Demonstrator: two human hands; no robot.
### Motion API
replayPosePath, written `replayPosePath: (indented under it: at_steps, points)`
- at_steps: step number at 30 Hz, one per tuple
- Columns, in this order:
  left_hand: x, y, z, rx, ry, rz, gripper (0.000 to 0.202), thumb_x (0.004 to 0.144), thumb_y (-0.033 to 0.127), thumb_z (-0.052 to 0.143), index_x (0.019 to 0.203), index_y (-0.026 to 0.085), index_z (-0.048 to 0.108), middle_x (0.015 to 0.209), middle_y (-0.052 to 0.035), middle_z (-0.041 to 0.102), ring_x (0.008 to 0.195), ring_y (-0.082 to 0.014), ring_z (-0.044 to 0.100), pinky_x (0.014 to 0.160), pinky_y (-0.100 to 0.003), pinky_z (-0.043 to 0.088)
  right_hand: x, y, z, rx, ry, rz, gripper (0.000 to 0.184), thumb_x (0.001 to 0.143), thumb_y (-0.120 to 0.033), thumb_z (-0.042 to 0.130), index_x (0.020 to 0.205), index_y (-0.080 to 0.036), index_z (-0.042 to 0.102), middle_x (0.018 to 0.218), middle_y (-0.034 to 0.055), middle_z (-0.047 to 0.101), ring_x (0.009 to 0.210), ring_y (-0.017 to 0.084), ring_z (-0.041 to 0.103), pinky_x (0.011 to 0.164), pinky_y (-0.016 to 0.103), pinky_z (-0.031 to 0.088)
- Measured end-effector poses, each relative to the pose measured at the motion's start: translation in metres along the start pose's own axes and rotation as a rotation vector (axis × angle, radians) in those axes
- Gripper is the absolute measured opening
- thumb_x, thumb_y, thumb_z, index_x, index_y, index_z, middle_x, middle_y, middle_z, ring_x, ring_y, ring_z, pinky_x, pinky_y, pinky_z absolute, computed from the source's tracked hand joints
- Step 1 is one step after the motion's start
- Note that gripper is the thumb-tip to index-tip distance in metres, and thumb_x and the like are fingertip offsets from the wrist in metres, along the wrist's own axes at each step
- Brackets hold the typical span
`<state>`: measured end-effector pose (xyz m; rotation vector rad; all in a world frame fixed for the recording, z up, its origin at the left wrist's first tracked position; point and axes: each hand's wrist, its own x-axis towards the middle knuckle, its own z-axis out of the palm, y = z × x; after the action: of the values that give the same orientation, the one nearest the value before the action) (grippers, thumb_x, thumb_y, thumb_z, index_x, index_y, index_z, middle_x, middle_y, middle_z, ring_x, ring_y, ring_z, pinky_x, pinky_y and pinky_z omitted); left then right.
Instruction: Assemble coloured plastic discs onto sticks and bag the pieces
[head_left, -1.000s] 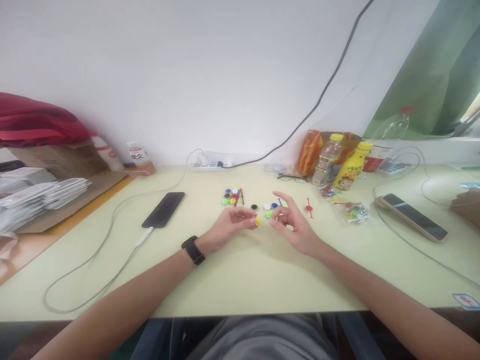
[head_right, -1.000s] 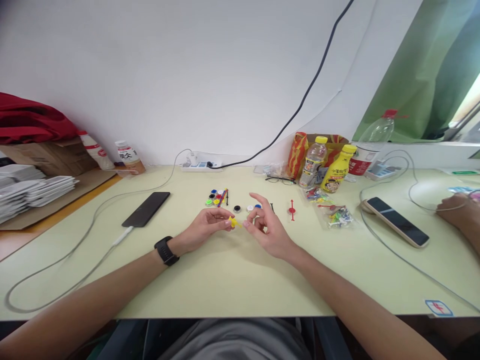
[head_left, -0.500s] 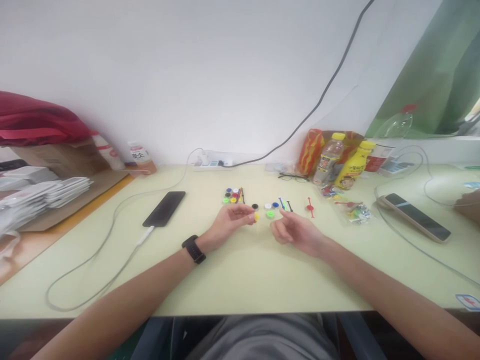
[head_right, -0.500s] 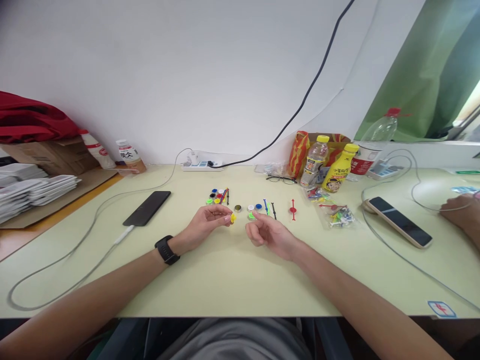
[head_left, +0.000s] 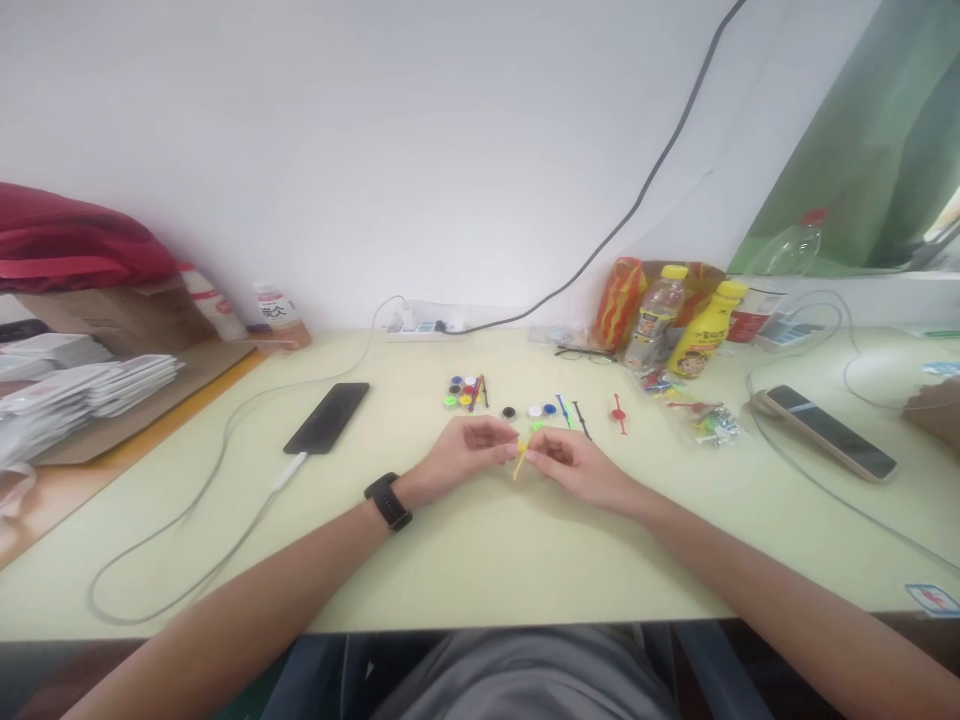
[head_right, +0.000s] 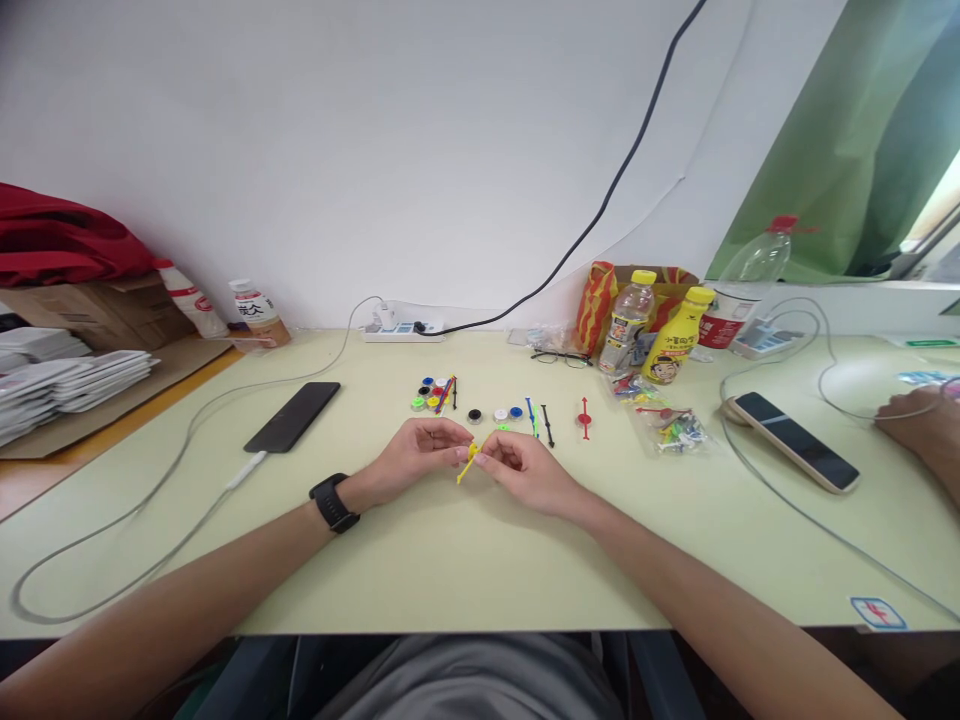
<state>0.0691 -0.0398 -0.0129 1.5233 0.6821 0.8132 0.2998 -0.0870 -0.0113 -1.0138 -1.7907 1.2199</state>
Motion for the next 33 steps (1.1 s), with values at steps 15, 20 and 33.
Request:
replayPosePath:
  at_steps: [15, 20, 33]
  points:
    - [-0.003, 0.003, 0.004, 0.011, -0.044, 0.024, 0.036, 0.076, 0.034, 0.092, 0.102, 0.014, 0.076, 0.1, -0.0115, 0.079, 0.093, -0.0231, 0.075, 0.091, -0.037, 0.06, 0.0, -0.007, 0.001, 0.017, 0.003, 0.092, 0.051, 0.095, -0.066, 0.059, 0.075, -0.02, 0.058, 0.065, -0.0019, 0.053, 0.055, 0.012, 0.042, 0.054, 0.027, 0.03]
    - [-0.005, 0.004, 0.009, 0.127, -0.057, 0.101, 0.043, 0.08, 0.036, 0.089, 0.115, 0.016, 0.075, 0.108, -0.0123, 0.077, 0.098, -0.0244, 0.074, 0.097, -0.04, 0.058, 0.001, -0.003, -0.007, -0.049, -0.004, 0.032, 0.042, 0.098, -0.057, 0.058, 0.076, -0.021, 0.055, 0.068, -0.0019, 0.052, 0.059, 0.013, 0.044, 0.057, 0.028, 0.031]
    - [-0.004, 0.001, 0.01, 0.392, -0.045, 0.101, 0.028, 0.094, 0.044, 0.071, 0.1, 0.018, 0.078, 0.096, -0.0078, 0.075, 0.084, -0.0184, 0.066, 0.08, -0.03, 0.054, -0.002, 0.014, -0.124, -0.855, 0.626, 0.045, 0.024, 0.102, -0.04, 0.044, 0.087, -0.024, 0.051, 0.076, 0.0058, 0.063, 0.072, 0.024, 0.057, 0.067, 0.033, 0.036]
